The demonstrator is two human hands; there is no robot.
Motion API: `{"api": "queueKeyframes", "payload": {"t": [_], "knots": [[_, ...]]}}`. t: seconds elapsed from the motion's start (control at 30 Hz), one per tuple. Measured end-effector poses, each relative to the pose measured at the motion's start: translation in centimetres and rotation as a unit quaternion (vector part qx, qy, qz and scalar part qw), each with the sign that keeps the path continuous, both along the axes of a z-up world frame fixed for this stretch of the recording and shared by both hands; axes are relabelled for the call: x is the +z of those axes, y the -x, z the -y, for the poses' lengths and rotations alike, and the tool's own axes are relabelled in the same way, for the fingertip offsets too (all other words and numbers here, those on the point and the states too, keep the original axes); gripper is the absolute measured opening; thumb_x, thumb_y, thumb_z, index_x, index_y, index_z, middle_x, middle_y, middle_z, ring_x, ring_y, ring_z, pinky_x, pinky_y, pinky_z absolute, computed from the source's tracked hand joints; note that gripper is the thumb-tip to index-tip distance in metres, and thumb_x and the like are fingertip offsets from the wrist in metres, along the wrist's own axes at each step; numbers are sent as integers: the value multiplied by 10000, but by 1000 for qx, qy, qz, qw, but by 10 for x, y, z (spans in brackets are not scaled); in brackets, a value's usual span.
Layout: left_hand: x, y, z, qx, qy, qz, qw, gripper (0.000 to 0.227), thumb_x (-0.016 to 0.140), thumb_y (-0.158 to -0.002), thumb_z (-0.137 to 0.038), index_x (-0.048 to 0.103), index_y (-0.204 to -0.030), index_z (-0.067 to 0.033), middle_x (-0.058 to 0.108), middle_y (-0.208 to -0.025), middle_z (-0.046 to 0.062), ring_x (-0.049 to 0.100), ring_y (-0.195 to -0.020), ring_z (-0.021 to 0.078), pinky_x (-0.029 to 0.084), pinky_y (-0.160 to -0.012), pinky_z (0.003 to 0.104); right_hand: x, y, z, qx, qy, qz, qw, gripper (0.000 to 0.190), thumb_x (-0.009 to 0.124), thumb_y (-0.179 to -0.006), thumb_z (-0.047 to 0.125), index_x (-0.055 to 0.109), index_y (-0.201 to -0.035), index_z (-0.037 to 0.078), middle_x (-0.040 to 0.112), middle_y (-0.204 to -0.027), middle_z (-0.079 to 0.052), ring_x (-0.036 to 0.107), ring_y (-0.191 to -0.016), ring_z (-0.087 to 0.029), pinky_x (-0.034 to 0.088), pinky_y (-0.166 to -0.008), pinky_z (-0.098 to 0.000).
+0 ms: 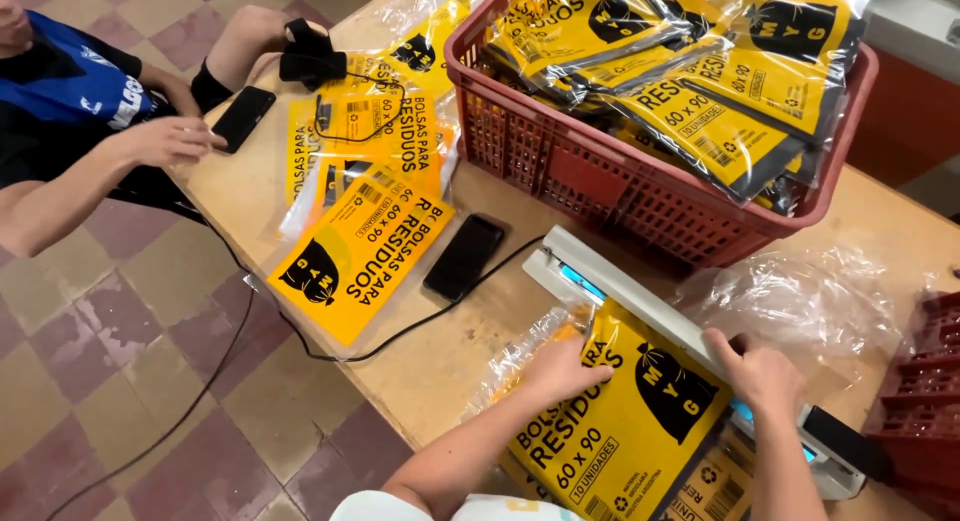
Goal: Sealing the open ends of plastic bags using a manual heat sealer and stacking them on a table.
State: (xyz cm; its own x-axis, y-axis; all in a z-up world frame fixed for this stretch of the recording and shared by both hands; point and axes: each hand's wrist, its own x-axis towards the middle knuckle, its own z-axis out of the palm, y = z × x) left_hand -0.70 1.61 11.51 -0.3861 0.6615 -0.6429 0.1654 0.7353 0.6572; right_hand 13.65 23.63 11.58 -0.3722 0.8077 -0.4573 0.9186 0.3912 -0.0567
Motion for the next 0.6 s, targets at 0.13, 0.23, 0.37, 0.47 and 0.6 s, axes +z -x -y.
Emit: {"api": "queueKeyframes", "payload": {"t": [0.13, 0.23, 0.37, 0.47, 0.6], "knots": [[-4, -3, 2, 10, -26, -2, 1000, 248, 603, -971, -395, 573, -1015, -153, 597, -802, -11, 554, -632, 74, 399, -458, 187, 2, 2, 2, 1, -2, -4, 1000, 754, 209, -958, 764, 630, -956, 138, 701, -821, -99, 670, -825, -230, 517, -681, -329], [-13, -5, 3, 17, -42, -8, 999, 214, 593, -973, -360, 530, -953, -157, 549, -767, -23, 510, -614, 64, 378, -456, 183, 3, 0, 6, 0, 8, -35, 999, 747, 260, -981, 740, 661, -1073, 116, 732, -886, -82, 677, -853, -202, 539, -735, -295], [-6, -1, 3, 28, -44, 21, 998, 211, 586, -976, -357, 559, -993, -149, 663, -854, 20, 633, -698, 109, 454, -504, 203, 1, 1, 4, 32, -13, -13, 999, 729, 238, -1010, 723, 653, -1086, 129, 730, -855, -64, 683, -809, -162, 498, -618, -204], [-14, -5, 0, 11, -23, -8, 1000, 272, 605, -987, -400, 526, -954, -141, 432, -709, -28, 380, -572, 48, 315, -457, 180, 7, -4, 10, 37, -14, -33, 999, 664, 298, -1037, 667, 648, -1028, 104, 712, -848, -75, 666, -770, -176, 542, -625, -239], [-20, -13, -1, 45, -63, -16, 997, 191, 586, -999, -299, 510, -900, -154, 552, -742, 2, 527, -592, 96, 396, -450, 206, 20, -6, 10, 70, -80, -131, 986, 467, 445, -1074, 487, 644, -1075, 65, 702, -936, -82, 635, -807, -192, 539, -644, -287]]}}
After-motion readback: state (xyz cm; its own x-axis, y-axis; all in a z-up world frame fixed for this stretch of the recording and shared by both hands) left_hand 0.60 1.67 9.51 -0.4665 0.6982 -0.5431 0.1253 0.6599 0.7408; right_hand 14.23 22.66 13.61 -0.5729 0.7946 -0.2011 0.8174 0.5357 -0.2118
